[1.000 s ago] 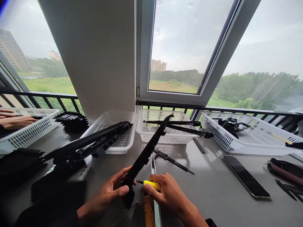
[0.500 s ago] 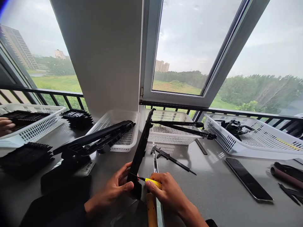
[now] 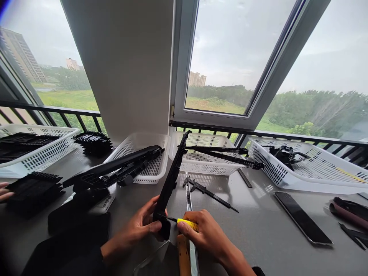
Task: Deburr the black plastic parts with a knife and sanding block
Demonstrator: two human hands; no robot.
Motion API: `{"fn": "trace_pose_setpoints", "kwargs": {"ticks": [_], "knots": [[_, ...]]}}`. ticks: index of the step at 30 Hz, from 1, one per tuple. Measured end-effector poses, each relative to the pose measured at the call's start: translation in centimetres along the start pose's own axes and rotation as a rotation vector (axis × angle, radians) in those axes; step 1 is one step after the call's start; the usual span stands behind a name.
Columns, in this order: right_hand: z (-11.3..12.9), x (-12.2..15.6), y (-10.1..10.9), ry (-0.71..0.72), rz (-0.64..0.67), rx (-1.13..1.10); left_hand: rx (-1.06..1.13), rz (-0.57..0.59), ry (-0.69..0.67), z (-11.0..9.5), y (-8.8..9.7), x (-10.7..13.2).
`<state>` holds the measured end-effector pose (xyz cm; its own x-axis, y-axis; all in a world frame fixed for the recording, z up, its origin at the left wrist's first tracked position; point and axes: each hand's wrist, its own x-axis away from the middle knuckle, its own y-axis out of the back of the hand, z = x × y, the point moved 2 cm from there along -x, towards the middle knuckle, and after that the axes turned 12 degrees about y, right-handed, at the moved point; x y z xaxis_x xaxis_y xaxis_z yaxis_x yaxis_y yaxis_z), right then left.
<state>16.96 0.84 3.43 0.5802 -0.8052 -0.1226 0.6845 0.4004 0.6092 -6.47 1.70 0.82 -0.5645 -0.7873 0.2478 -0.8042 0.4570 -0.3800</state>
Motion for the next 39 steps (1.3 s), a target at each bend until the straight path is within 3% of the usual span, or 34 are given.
{"fn": "trace_pose_setpoints", "kwargs": {"ticks": [7,12,17,25,39], "knots": [[0.3,-0.1,-0.2,0.035,0.033,-0.036,-0.022,0.001,0.001,-0.1,-0.1,0.2],[0.0,-0.2,-0.5,-0.03,-0.028,0.014,-0.011,-0.017,-0.01,0.0,0.1,0.0],[-0.1,0.0,-0.5,0.014,0.049,-0.007,-0.028,-0.006,-0.033,0.5,0.6,-0.2],[0.3,-0.1,-0.8,-0.029,0.045,0.118,-0.065,0.013,-0.045,1.4,1.5,-0.6],[0.5,0.1,-0.4,-0.034,0.066,0.188,-0.073,-0.092,-0.115,1.5,1.2,-0.7]]}}
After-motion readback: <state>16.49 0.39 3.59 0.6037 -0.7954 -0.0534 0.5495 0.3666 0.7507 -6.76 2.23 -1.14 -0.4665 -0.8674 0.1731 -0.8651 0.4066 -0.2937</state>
